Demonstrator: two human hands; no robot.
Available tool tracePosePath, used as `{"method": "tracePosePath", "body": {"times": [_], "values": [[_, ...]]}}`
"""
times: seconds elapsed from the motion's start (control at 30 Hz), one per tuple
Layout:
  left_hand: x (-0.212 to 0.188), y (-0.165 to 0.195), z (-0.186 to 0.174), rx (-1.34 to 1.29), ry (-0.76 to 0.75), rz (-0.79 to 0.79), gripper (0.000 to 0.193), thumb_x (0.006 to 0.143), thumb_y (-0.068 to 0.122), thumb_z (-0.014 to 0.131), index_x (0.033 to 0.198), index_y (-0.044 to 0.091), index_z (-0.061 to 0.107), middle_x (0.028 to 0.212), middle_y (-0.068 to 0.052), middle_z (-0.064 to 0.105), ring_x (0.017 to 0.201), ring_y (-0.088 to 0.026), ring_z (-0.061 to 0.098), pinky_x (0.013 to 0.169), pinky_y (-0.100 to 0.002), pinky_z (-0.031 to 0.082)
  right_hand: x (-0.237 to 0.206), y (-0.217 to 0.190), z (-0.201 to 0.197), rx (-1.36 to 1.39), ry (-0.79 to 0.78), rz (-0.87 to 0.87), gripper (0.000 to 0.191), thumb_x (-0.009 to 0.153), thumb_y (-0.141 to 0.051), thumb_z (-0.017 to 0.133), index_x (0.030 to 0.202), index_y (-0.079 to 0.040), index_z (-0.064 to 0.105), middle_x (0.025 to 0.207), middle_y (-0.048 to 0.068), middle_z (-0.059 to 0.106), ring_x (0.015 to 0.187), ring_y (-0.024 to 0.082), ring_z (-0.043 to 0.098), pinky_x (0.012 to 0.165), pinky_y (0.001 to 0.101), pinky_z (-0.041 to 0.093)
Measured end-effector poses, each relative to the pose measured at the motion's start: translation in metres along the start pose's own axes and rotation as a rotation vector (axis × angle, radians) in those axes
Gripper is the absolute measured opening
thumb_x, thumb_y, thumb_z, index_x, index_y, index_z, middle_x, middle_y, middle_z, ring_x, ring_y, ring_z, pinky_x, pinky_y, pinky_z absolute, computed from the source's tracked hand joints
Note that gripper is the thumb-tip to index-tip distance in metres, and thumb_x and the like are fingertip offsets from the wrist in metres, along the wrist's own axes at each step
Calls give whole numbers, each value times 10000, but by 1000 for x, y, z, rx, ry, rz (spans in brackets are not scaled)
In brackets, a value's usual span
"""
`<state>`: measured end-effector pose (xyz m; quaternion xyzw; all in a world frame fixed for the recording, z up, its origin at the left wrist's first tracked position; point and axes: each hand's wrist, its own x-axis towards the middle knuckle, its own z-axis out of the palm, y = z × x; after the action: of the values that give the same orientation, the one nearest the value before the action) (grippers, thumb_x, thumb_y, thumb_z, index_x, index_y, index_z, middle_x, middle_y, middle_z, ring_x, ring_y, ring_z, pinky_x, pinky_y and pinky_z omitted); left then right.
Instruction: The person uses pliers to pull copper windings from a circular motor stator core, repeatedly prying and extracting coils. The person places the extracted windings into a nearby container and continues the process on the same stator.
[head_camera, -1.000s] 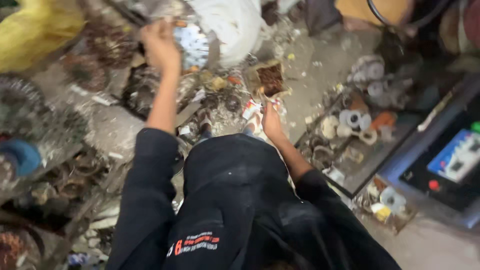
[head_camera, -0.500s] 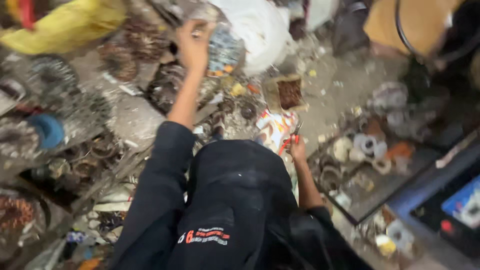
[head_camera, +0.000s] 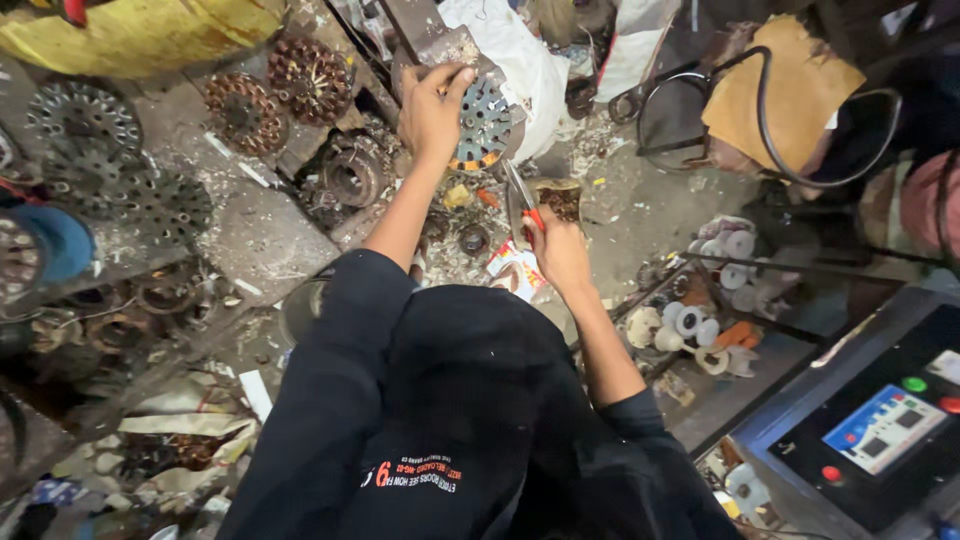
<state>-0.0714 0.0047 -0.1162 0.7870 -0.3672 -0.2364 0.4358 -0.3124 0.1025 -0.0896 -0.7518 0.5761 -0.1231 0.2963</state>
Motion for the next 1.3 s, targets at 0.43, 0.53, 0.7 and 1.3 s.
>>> {"method": "tracePosePath", "body": {"times": [0.43,0.53,0.7,1.3], "values": [[4,-4,6,88,-70,-68,296,859,562,733,1063,359,801,1206,10,606,958,-199,675,780,-366,517,16,9,-23,-331,-143,-74,239,1032,-304,587,1120,-96,663,750,265,687,744,489,678,680,580,526],[2,-5,6,115,-71,-68,298,875,556,707,1083,359,791,1191,2,606,934,-216,684,743,-385,523,26,20,-22,-391,-181,-165,259,992,-191,571,1204,-60,640,751,289,680,728,484,684,652,575,534],[1,-2,2,94,60,71,294,912,534,697,1071,314,811,1164,-66,616,968,-330,672,780,-462,513,37,36,1,229,-306,-78,229,1060,-211,604,1143,0,635,840,234,702,737,368,692,628,458,552],[3,0,-3,90,17,39,324,888,528,693,1082,292,802,1200,-58,632,1044,-297,679,840,-436,523,45,37,54,1628,-587,644,281,969,-181,541,1224,-68,574,872,55,693,710,199,686,652,398,595]]}}
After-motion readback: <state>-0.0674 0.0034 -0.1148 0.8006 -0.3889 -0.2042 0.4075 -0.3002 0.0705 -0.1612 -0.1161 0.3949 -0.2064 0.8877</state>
